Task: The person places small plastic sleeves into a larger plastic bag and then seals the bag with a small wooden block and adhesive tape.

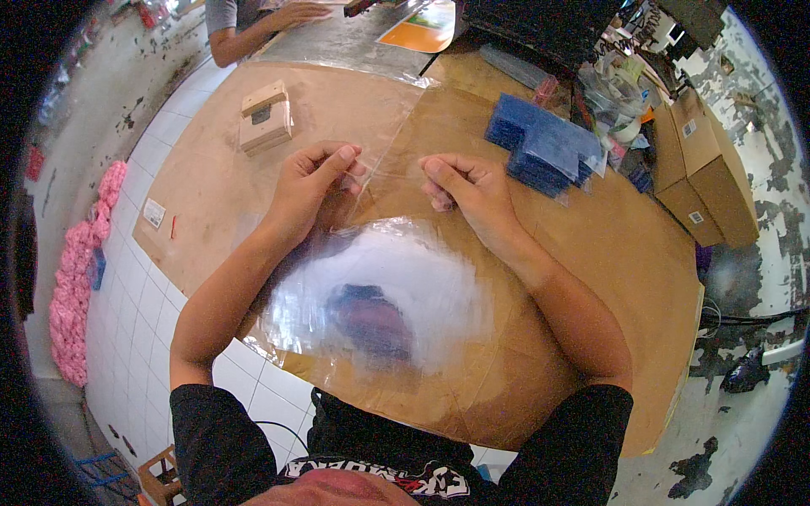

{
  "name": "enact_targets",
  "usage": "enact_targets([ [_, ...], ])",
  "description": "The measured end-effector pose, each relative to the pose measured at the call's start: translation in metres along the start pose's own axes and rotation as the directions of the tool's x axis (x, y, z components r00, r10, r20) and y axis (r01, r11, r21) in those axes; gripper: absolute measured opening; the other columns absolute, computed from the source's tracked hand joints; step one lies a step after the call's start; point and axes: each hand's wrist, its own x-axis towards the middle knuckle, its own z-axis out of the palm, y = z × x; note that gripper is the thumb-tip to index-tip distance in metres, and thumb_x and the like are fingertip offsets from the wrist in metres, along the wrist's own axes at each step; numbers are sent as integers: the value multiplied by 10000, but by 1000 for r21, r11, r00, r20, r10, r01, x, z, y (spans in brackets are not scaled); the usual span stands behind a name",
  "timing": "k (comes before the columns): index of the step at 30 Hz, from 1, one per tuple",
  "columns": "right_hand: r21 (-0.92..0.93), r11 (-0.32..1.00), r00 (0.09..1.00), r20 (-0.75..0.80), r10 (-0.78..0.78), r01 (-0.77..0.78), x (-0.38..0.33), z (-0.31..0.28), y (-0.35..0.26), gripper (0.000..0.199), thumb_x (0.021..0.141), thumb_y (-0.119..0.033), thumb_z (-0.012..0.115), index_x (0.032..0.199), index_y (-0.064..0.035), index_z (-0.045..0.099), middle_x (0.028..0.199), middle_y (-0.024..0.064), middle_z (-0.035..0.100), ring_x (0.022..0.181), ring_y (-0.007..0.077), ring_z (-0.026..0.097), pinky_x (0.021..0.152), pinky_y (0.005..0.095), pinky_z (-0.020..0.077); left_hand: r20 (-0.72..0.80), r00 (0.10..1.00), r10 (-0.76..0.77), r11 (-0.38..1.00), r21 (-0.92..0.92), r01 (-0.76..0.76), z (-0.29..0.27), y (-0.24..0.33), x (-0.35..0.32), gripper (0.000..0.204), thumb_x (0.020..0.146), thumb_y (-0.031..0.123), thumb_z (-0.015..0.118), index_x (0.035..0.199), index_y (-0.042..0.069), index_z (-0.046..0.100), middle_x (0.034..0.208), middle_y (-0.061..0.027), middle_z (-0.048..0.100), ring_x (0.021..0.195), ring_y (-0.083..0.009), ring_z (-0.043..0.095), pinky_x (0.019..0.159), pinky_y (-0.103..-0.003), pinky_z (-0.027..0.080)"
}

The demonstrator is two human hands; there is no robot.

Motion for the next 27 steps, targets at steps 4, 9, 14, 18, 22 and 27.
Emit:
enact_targets([
  [4,-3,1000,1000,-3,13,-13,-2,-1,0,280,935,-263,589,1000,-1,662,750,17,633,595,61,553,544,194,428,-14,1000,5,1000,6,-5,-1,-3,2,239,930,202,596,1015,-20,628,817,-55,635,665,-90,574,638,-222,482],
  [9,-17,1000,1000,12,9,-9,0,-7,3,282,944,-267,567,1014,-9,656,757,17,637,599,73,562,554,201,437,-15,999,32,999,-15,-32,-2,0,2,237,925,205,602,1010,-14,628,806,-44,619,667,-82,566,627,-209,477],
  [14,17,1000,1000,27,-13,12,1,-9,5,319,933,-327,580,1006,-29,664,742,9,626,585,63,558,535,198,428,-56,998,10,1000,-1,-10,0,-2,3,232,919,214,614,996,-4,631,787,-37,613,646,-78,564,611,-207,476],
  [18,40,999,1000,15,1,-2,1,-7,3,334,933,-348,570,1010,-37,663,747,12,631,579,65,563,538,195,435,-57,998,27,1000,-12,-28,-2,-4,3,227,912,219,626,980,3,633,770,-35,612,621,-77,562,592,-204,476],
  [22,79,997,1000,1,17,-17,2,-10,6,355,937,-364,552,1023,-36,659,752,16,631,577,69,567,536,196,439,-64,997,38,999,-20,-39,-2,-7,5,218,906,216,636,962,6,637,761,-36,613,618,-77,562,582,-210,479],
  [27,87,996,1000,-3,12,-12,3,-10,5,358,941,-361,542,1040,-35,652,762,26,631,576,76,571,534,203,445,-62,998,27,999,-37,-30,-3,-5,4,205,902,210,641,948,10,643,761,-34,616,628,-76,561,585,-215,484],
])
